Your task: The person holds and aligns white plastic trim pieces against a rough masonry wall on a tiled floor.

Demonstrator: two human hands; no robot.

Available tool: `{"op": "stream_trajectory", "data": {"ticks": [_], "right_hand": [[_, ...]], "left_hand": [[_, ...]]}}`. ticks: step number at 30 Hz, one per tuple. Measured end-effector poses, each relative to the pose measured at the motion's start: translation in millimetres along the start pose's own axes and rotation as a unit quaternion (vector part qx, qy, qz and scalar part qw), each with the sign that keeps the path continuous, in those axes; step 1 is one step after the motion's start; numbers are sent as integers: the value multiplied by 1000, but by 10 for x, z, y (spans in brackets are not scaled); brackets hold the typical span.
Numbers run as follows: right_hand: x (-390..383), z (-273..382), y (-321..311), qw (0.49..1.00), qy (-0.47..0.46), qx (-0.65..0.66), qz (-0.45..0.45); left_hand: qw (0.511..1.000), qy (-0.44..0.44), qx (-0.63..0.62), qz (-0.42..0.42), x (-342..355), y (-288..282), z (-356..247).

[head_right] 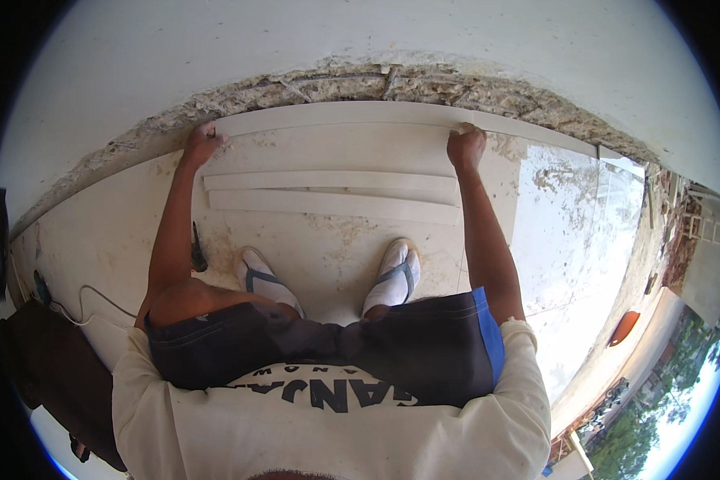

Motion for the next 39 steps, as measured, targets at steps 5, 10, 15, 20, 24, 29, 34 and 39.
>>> {"op": "stream_trajectory", "data": {"ticks": [5, 10, 15, 20, 24, 29, 34, 39], "right_hand": [[-193, 101, -119, 1000, -23, -16, -4], [-265, 59, -118, 999, -42, -10, -17], [-297, 90, -46, 996, -84, -28, -9], [-242, -110, -188, 993, -115, -30, 8], [-168, 64, -132, 992, -118, 14, 46], [-30, -218, -145, 989, -72, 122, 34], [19, -207, -117, 990, -79, 112, 26], [5, -249, -158, 991, -91, 102, 11]], "left_hand": [[999, -4, 25, -22, -37, -29, 69], [1000, -10, 4, -7, -29, 24, -10], [999, 16, -45, -11, -34, 3, 123], [999, 6, -37, 23, 8, 125, -113], [999, 13, -53, -1, 4, -9, 198], [990, 49, -131, 14, 40, 61, 193], [994, 40, -106, 7, 26, 55, 234], [993, 49, -109, -8, 50, 74, 263]]}}
Point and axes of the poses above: each hand's wrist, its own x-axis towards the middle knuckle, its own y-axis out of the palm, z = x × y, the point moved 5 cm from there along x, towards the middle knuckle, and after that the axes turned 5 degrees about y, right-handed, at the moved point
